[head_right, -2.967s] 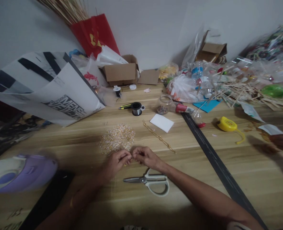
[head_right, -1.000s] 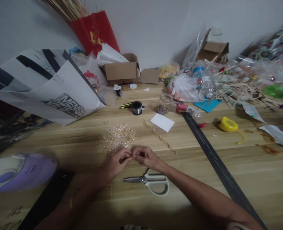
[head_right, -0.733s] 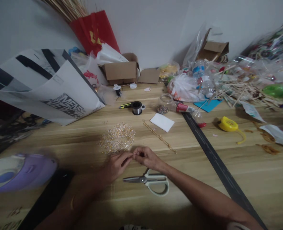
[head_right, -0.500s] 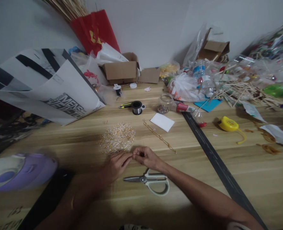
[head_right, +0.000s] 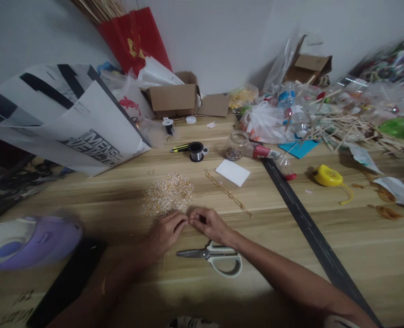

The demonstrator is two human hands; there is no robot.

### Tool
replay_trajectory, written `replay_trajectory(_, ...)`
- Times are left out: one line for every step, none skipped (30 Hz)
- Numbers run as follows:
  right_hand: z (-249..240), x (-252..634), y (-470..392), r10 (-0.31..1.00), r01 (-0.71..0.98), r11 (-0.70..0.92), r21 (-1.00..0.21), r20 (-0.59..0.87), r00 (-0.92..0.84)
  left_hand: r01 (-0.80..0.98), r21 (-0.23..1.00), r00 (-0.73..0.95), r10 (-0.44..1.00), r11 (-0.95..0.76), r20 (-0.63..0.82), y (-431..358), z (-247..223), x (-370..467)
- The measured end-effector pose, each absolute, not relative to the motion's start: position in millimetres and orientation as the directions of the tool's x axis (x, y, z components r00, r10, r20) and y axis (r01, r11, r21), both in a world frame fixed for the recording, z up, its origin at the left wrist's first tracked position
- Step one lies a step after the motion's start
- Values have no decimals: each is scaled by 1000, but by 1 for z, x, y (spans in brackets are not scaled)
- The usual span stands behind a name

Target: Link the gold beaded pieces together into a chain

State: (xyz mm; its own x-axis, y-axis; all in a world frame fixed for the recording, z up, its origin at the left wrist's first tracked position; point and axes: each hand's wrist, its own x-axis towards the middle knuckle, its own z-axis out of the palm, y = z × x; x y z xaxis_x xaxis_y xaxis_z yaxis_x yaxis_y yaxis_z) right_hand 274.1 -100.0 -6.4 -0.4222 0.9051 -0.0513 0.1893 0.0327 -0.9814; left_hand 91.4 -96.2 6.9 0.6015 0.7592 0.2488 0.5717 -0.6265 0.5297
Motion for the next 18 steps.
replay_trajectory(-6,274,-100,909,195,42,-980,-44,-415,570,554,593,771,-607,234,-96,8,92)
replay_trajectory(-6,274,-100,911,200,52,-978,-36,-411,566,578,587,780,-588,218,-95,8,92)
replay_trajectory(-6,274,-101,912,202,62,-977,-26,-409,559,602,583,787,-570,204,-95,9,91)
replay_trajectory(-7,274,-101,913,202,74,-977,-16,-407,553,622,577,793,-554,194,-94,9,91)
replay_trajectory(-8,274,-101,914,203,85,-976,-5,-406,547,639,572,799,-540,186,-94,9,91)
replay_trajectory(-8,274,-101,914,205,96,-974,4,-407,543,653,568,804,-528,178,-94,9,91)
replay_trajectory(-9,274,-101,913,208,105,-972,12,-407,539,666,563,808,-517,171,-94,9,90)
replay_trajectory(-9,274,-101,913,213,114,-970,17,-408,537,676,559,813,-505,163,-93,9,90)
replay_trajectory(-10,275,-101,912,218,121,-968,22,-409,535,686,553,818,-493,157,-93,9,91)
replay_trajectory(-9,275,-101,911,224,130,-966,27,-412,535,696,548,824,-479,146,-93,8,91)
replay_trajectory(-9,275,-101,910,229,138,-964,32,-414,535,707,542,830,-462,133,-93,8,91)
replay_trajectory(-8,275,-102,908,233,144,-962,35,-417,534,721,534,837,-442,119,-92,8,91)
replay_trajectory(-6,275,-102,906,236,147,-960,35,-421,531,736,525,845,-419,102,-92,8,92)
replay_trajectory(-5,275,-102,904,238,145,-960,31,-426,527,753,516,852,-393,84,-91,9,92)
replay_trajectory(-4,275,-102,902,236,137,-962,22,-431,519,772,509,858,-367,66,-91,9,92)
replay_trajectory(-3,276,-102,900,230,122,-966,10,-436,508,791,502,864,-341,50,-90,10,93)
replay_trajectory(-2,276,-101,897,219,104,-970,-4,-441,495,809,498,867,-317,35,-89,11,93)
replay_trajectory(-2,276,-101,895,207,85,-975,-16,-445,483,825,497,868,-294,18,-88,11,93)
